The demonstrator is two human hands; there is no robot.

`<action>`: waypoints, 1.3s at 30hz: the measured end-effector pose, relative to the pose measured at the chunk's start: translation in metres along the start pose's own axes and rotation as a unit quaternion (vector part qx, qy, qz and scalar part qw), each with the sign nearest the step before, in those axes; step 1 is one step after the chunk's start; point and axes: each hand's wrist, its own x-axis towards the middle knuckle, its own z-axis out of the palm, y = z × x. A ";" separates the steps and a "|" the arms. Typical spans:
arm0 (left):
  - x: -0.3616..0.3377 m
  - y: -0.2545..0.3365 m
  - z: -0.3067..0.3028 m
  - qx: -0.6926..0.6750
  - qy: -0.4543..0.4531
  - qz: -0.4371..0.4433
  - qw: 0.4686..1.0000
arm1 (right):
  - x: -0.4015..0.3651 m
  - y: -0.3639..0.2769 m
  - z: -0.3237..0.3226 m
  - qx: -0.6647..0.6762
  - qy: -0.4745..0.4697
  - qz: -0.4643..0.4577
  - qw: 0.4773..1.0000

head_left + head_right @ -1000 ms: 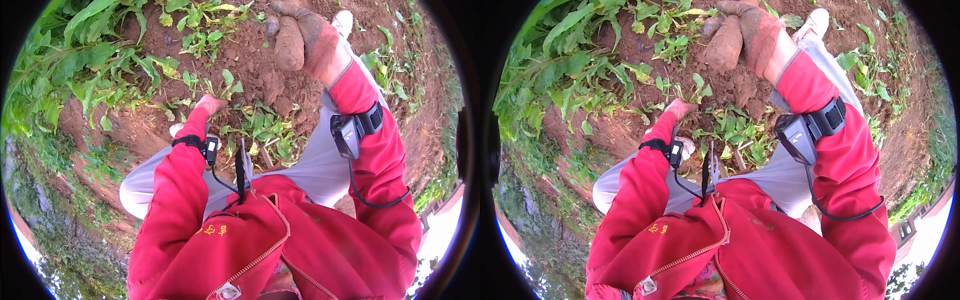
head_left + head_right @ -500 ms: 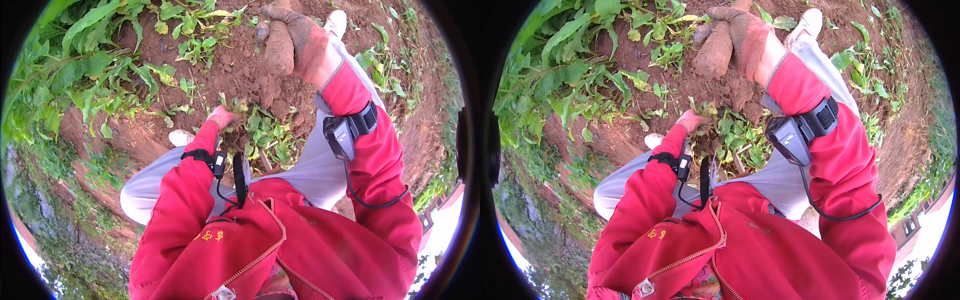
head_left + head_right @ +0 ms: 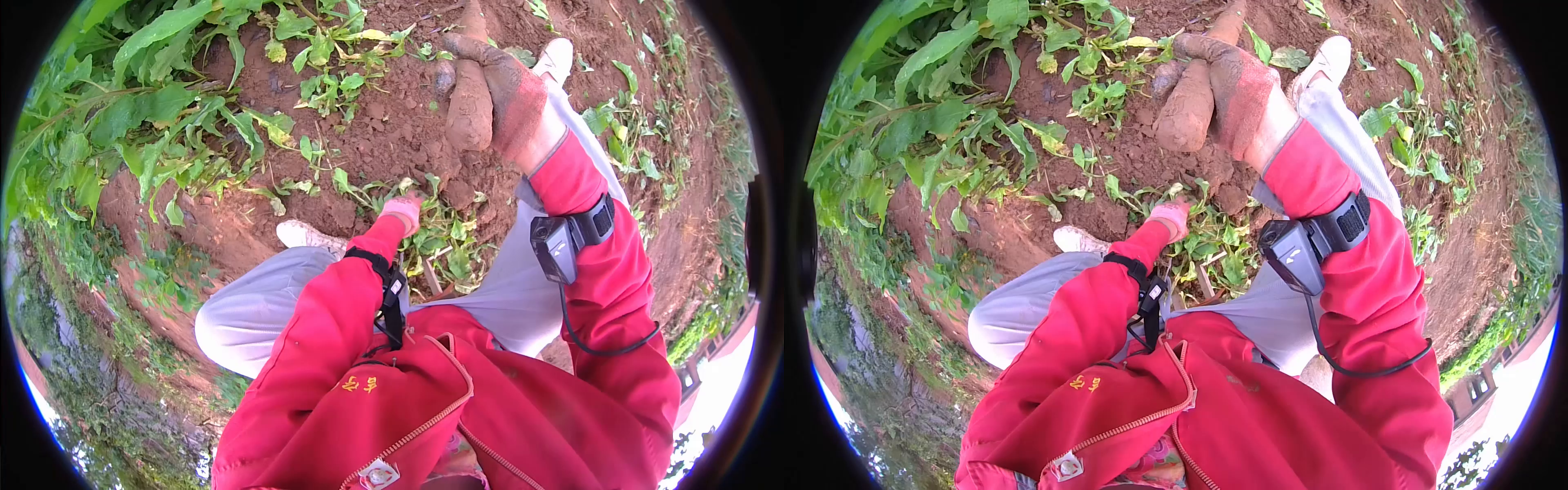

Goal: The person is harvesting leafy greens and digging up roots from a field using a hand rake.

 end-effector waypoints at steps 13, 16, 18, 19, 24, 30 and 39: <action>-0.031 -0.146 -0.094 -0.462 0.369 -0.335 0.733 | -0.003 0.005 0.013 0.001 0.049 0.013 0.999; 0.033 -0.216 -0.073 -0.452 0.087 -0.321 0.828 | -0.006 0.001 0.016 -0.041 0.039 0.029 0.998; 0.052 -0.207 -0.046 -0.442 0.145 -0.292 0.836 | -0.006 0.001 0.018 -0.012 0.047 0.026 0.998; 0.056 -0.196 -0.031 -0.436 0.173 -0.278 0.838 | -0.004 0.002 0.019 0.002 0.051 0.027 0.998; -0.017 -0.092 -0.024 -0.271 0.175 -0.299 0.898 | -0.004 0.001 0.021 -0.002 0.044 0.031 0.999; -0.075 -0.127 -0.077 -0.331 0.277 -0.312 0.846 | 0.017 -0.003 0.015 0.014 0.024 0.049 0.998; -0.334 -0.171 -0.199 -0.276 0.424 -0.294 0.811 | -0.011 0.044 0.006 -0.001 -0.046 0.034 0.998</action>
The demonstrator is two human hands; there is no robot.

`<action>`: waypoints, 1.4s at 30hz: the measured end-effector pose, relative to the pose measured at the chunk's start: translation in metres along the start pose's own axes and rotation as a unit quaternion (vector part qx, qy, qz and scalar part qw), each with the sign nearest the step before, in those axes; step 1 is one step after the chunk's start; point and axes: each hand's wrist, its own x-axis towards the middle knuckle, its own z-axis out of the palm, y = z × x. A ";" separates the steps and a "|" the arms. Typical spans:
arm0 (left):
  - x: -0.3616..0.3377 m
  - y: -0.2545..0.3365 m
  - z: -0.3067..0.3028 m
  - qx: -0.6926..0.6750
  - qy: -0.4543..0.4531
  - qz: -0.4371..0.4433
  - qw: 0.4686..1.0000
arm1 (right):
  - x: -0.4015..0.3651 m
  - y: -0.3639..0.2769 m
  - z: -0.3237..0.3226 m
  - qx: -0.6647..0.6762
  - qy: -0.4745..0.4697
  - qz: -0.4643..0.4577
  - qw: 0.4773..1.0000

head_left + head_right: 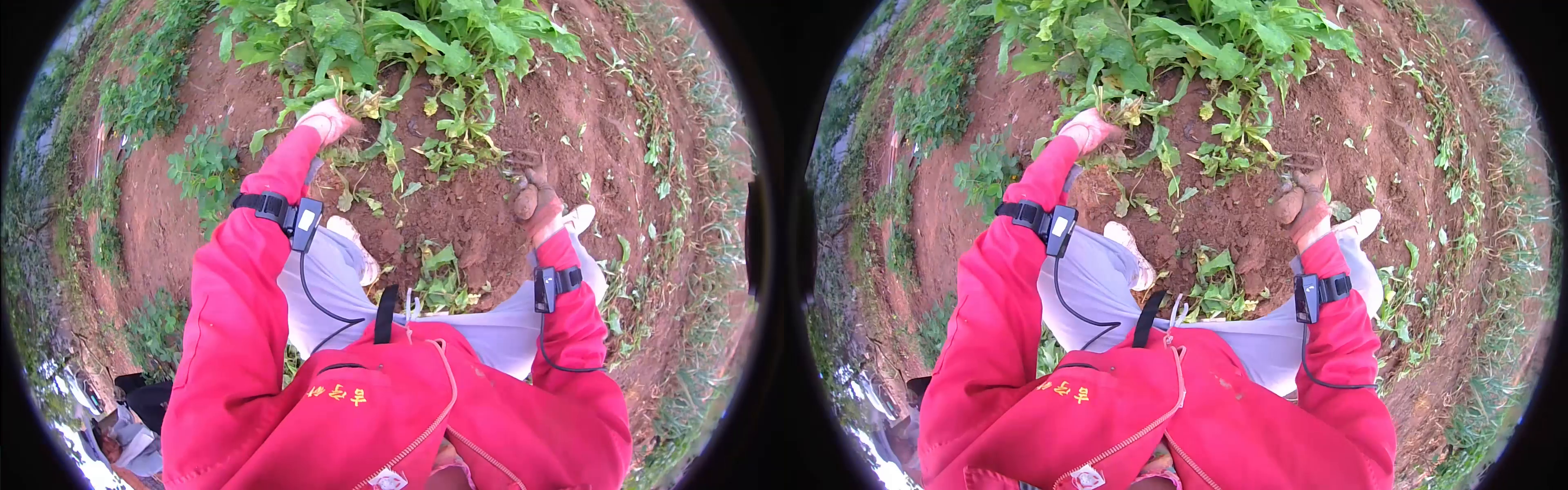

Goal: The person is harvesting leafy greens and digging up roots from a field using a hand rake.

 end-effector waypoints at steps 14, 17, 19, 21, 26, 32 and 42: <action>-0.342 -0.334 -0.022 -0.483 0.206 -0.156 0.837 | -0.028 0.087 -0.062 -0.181 -0.186 0.041 0.965; -0.389 -0.430 0.095 -0.516 0.200 -0.191 0.811 | 0.005 0.068 -0.073 -0.538 -0.206 -0.113 0.810; -0.422 -0.440 0.155 -0.584 0.192 -0.216 0.759 | 0.024 0.054 -0.079 -0.803 -0.205 -0.311 0.466; -0.451 -0.419 0.194 -0.695 0.183 -0.287 0.633 | 0.038 0.047 -0.080 -0.825 -0.207 -0.362 0.382; -0.426 -0.443 0.335 -0.819 0.133 -0.246 0.501 | 0.057 0.059 -0.079 -0.796 -0.188 -0.278 0.505; -0.342 -0.445 0.314 -0.779 0.039 -0.296 0.552 | 0.033 0.082 -0.049 -0.880 -0.188 -0.260 0.351; -0.227 -0.530 0.317 -0.032 0.024 -0.114 0.993 | 0.019 0.095 -0.031 -0.578 -0.116 -0.005 0.807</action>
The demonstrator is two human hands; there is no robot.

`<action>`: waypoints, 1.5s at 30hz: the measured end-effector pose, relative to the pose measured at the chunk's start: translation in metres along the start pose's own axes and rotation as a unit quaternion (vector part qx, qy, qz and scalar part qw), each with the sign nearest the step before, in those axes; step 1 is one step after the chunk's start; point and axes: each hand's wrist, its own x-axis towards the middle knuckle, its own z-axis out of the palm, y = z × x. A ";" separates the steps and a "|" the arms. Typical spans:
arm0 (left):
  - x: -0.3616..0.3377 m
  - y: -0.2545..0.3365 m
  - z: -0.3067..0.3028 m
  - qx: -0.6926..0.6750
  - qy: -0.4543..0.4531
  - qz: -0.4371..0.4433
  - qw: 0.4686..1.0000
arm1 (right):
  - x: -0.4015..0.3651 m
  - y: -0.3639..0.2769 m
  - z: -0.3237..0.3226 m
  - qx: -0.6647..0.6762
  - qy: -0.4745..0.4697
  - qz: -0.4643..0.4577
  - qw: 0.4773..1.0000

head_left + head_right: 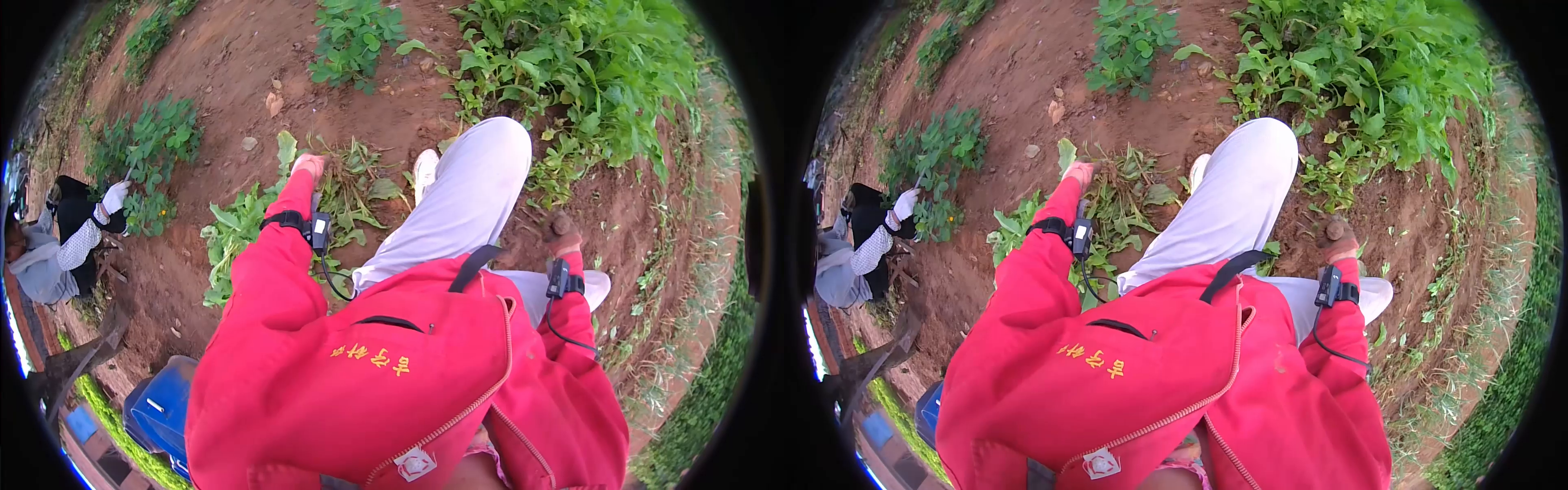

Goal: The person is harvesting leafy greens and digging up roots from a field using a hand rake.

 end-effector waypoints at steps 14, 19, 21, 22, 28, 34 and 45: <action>-0.002 0.147 -0.257 -0.318 0.110 -0.018 0.941 | -0.087 -0.100 0.038 0.474 0.087 0.078 0.873; 0.021 0.331 -0.355 -0.501 0.078 0.049 0.860 | -0.082 -0.052 0.021 0.421 0.112 0.022 0.900; 0.001 0.425 -0.373 -0.466 0.083 0.081 0.877 | -0.081 -0.038 0.019 0.440 0.145 0.023 0.886; -0.020 0.477 -0.372 -0.450 0.070 0.120 0.882 | -0.087 -0.036 0.027 0.460 0.183 0.025 0.869; 0.037 0.616 -0.272 -0.169 0.087 0.365 0.912 | -0.104 -0.071 0.022 0.412 0.305 -0.018 0.859; 0.076 0.620 -0.212 0.007 0.021 0.278 0.960 | -0.065 -0.097 -0.013 0.275 0.479 -0.145 0.821; 0.058 0.654 -0.238 0.033 -0.020 0.325 0.945 | 0.023 0.032 -0.026 -0.070 0.273 0.285 0.916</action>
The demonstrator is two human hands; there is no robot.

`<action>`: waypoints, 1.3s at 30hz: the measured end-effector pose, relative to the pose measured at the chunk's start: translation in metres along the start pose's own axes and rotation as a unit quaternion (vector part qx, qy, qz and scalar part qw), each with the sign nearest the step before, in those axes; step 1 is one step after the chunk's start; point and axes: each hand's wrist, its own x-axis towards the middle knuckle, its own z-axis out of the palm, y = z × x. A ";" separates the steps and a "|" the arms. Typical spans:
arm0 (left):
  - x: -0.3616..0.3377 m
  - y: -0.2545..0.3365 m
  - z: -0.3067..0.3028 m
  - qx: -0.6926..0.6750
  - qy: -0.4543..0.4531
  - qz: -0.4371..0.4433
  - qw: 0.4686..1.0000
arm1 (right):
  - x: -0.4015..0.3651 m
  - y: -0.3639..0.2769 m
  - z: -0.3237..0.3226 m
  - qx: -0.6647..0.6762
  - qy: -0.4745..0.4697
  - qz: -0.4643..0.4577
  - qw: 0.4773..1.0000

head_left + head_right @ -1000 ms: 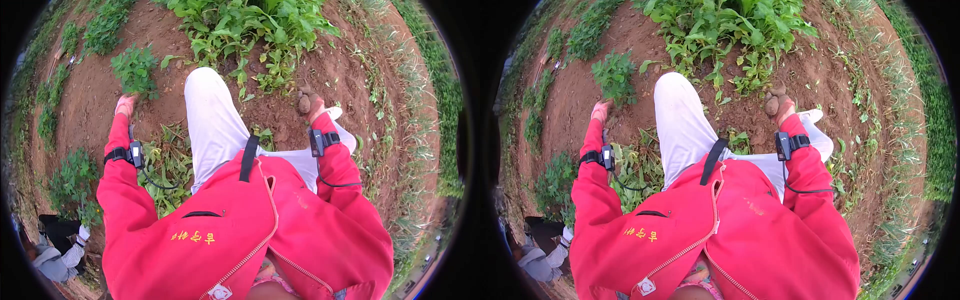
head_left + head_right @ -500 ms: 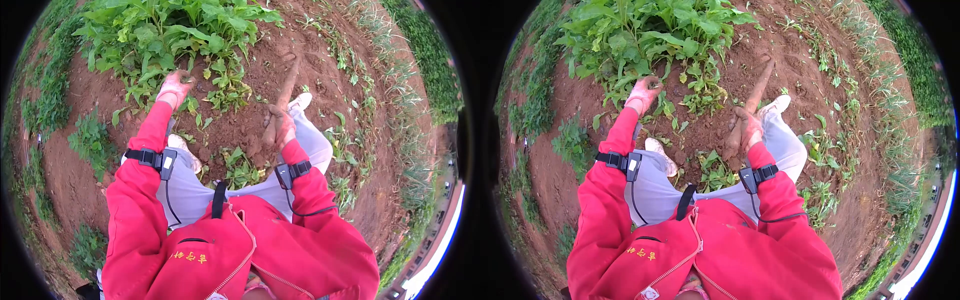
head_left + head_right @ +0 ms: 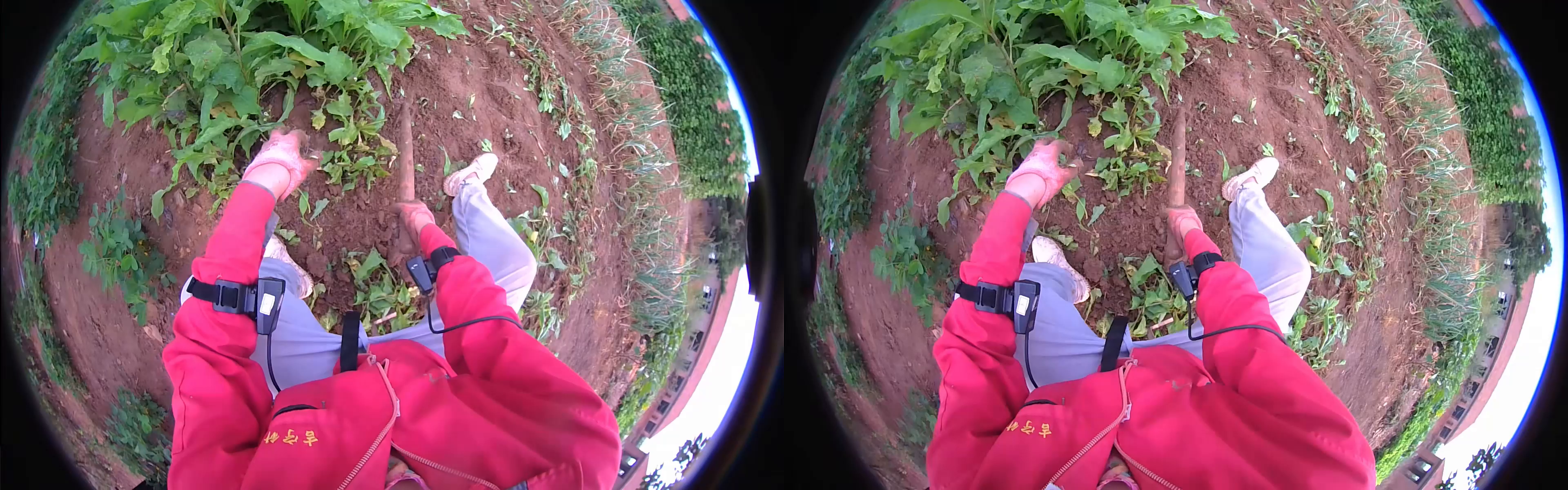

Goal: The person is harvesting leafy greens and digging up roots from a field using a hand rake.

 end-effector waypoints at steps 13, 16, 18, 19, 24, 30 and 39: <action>0.003 0.028 0.006 0.003 0.051 0.068 0.996 | -0.177 0.045 -0.005 0.388 0.001 -0.035 0.921; -0.002 0.030 0.006 -0.012 0.070 0.084 0.994 | -0.191 0.010 -0.041 0.357 0.131 -0.117 0.918; -0.003 0.026 0.004 -0.005 0.059 0.088 0.994 | -0.186 -0.022 -0.068 0.393 0.177 -0.203 0.879; -0.002 0.024 0.001 -0.001 0.054 0.088 0.995 | -0.189 -0.049 -0.081 0.403 0.211 -0.257 0.853; -0.009 0.022 -0.012 0.008 0.073 0.069 0.995 | -0.140 -0.120 -0.108 0.437 0.318 -0.361 0.760; -0.009 0.015 -0.013 0.005 0.074 0.075 0.994 | -0.046 0.018 0.043 0.126 0.176 -0.023 0.976; -0.001 0.009 -0.008 0.036 0.049 0.057 0.997 | -0.146 0.069 0.024 0.400 -0.099 0.048 0.910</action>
